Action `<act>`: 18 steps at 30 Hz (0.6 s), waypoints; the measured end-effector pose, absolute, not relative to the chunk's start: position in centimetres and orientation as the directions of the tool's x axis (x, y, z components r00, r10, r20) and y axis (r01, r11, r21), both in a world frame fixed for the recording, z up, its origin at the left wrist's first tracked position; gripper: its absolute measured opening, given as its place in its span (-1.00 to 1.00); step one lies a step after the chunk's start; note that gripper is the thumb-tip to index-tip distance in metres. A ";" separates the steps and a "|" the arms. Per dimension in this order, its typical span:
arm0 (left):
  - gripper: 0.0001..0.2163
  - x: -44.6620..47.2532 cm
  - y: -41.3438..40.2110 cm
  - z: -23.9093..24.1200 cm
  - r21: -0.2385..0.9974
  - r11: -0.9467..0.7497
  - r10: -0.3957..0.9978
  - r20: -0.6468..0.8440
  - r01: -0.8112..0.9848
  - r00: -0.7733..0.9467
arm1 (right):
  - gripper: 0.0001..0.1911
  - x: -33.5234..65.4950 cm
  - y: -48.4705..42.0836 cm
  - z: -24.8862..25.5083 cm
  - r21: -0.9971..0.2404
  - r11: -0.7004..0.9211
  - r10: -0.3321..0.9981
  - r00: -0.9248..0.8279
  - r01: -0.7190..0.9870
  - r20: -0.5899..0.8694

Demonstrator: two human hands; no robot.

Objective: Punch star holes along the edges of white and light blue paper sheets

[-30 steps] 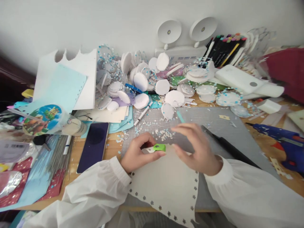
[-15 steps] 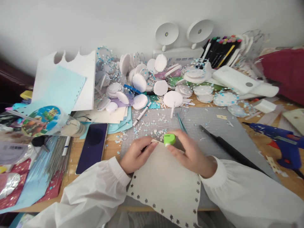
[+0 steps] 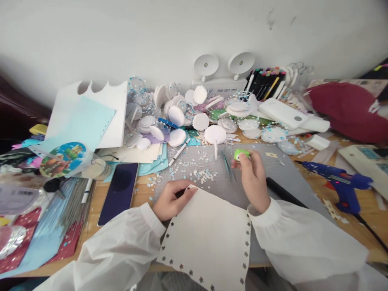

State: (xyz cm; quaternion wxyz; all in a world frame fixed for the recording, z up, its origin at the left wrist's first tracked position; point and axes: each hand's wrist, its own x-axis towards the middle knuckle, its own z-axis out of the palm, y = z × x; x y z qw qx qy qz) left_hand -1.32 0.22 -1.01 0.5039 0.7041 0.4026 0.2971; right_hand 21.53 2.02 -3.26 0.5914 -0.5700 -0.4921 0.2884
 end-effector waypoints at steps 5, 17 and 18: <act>-0.65 -1.4 0.0 -1.2 0.964 -0.117 0.869 -0.016 0.237 0.495 | -0.74 21.8 2.5 -3.1 -0.976 0.143 0.938 0.293 0.166 0.187; -0.65 -1.4 0.1 -1.3 0.954 -0.182 0.835 0.022 0.239 0.550 | -0.70 21.2 3.5 -0.9 -0.993 0.089 0.996 0.021 0.077 0.091; -0.65 -1.4 0.1 -1.4 0.952 -0.187 0.834 0.024 0.242 0.551 | -0.72 21.3 3.9 -0.5 -0.993 0.100 0.994 0.030 0.070 0.102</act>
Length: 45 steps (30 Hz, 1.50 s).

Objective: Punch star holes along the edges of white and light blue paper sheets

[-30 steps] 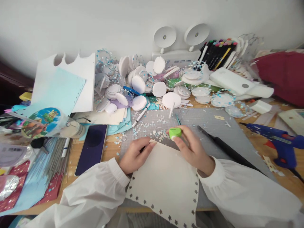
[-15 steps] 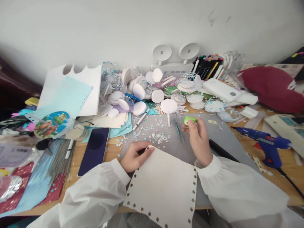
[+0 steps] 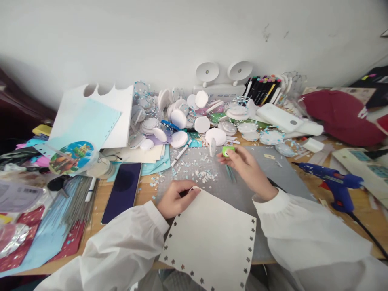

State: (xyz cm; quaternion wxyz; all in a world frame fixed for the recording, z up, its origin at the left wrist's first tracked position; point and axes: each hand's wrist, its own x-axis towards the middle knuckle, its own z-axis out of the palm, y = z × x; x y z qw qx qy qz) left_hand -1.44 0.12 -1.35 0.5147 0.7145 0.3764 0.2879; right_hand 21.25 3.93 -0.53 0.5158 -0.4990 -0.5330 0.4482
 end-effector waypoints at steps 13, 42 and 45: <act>-0.64 -1.4 0.1 -1.6 0.943 -0.203 0.833 0.024 0.265 0.552 | -0.75 19.7 9.2 -0.5 -0.896 0.417 0.899 0.076 0.150 0.431; -0.67 -1.3 0.1 -1.4 0.950 -0.171 0.836 -0.001 0.263 0.549 | -0.70 19.8 7.7 -2.5 -0.892 0.347 0.937 -0.080 0.288 0.339; -0.66 -1.3 0.1 -1.3 0.954 -0.156 0.837 -0.011 0.257 0.547 | -0.68 19.6 7.8 -2.0 -0.882 0.367 0.929 -0.078 0.297 0.361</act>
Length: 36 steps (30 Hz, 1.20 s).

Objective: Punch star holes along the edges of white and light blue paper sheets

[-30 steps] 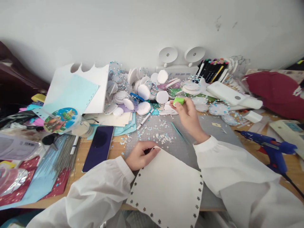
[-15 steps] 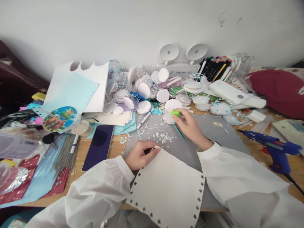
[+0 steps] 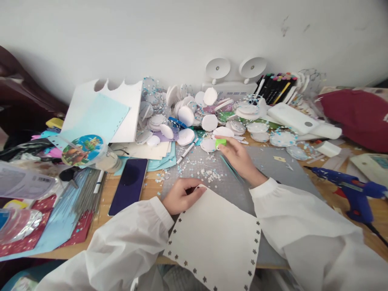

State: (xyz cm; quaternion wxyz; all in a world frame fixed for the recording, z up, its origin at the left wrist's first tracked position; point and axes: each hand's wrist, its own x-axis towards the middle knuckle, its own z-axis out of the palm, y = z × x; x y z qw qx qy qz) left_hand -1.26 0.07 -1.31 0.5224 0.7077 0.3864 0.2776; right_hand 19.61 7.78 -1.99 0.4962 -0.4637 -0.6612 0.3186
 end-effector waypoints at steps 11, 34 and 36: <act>-0.69 -1.3 0.3 -1.8 0.973 -0.059 0.868 -0.061 0.224 0.492 | -0.71 23.0 2.9 -1.1 -0.915 0.135 0.980 -0.188 0.379 0.067; -0.67 -1.0 0.5 -1.4 0.956 0.219 0.847 -0.286 0.197 0.448 | -0.66 26.0 -1.3 1.1 -0.971 0.003 0.926 -0.366 0.240 -0.088; -0.68 -1.0 0.6 -1.4 0.956 0.219 0.846 -0.286 0.196 0.450 | -0.66 26.1 -1.3 1.5 -0.980 -0.044 0.878 -0.461 0.196 -0.131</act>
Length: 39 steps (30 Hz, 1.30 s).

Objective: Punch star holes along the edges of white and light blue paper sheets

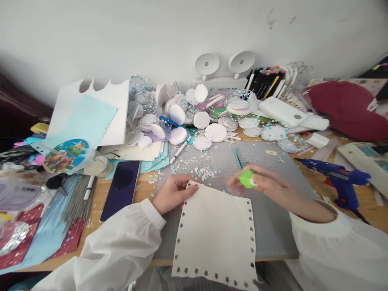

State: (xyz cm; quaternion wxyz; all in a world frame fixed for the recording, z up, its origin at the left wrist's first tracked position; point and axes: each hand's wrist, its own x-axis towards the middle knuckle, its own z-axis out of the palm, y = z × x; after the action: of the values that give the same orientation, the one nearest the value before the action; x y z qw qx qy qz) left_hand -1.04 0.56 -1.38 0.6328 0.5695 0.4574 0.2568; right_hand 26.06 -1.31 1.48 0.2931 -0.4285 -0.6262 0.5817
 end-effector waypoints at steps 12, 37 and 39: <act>-0.64 -0.9 0.1 -1.6 0.968 0.199 0.791 -0.250 0.153 0.558 | -0.83 20.5 0.1 0.1 -1.000 -0.002 0.930 -0.368 0.011 -0.006; -0.77 -0.7 0.1 -1.8 0.985 0.081 0.856 -0.147 0.152 0.496 | -0.66 20.4 -0.9 -2.3 -0.823 0.449 0.788 -0.589 0.349 0.180; -0.77 -0.7 0.1 -1.8 0.985 0.095 0.859 -0.154 0.143 0.488 | -0.63 20.4 -0.9 -2.4 -0.812 0.454 0.791 -0.585 0.367 0.179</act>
State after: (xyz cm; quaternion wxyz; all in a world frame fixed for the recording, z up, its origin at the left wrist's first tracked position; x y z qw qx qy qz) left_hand -0.68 0.05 -1.75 0.6139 0.6061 0.4133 0.2914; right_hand 20.41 -0.89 -2.42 0.2799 -0.3594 -0.8055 0.3790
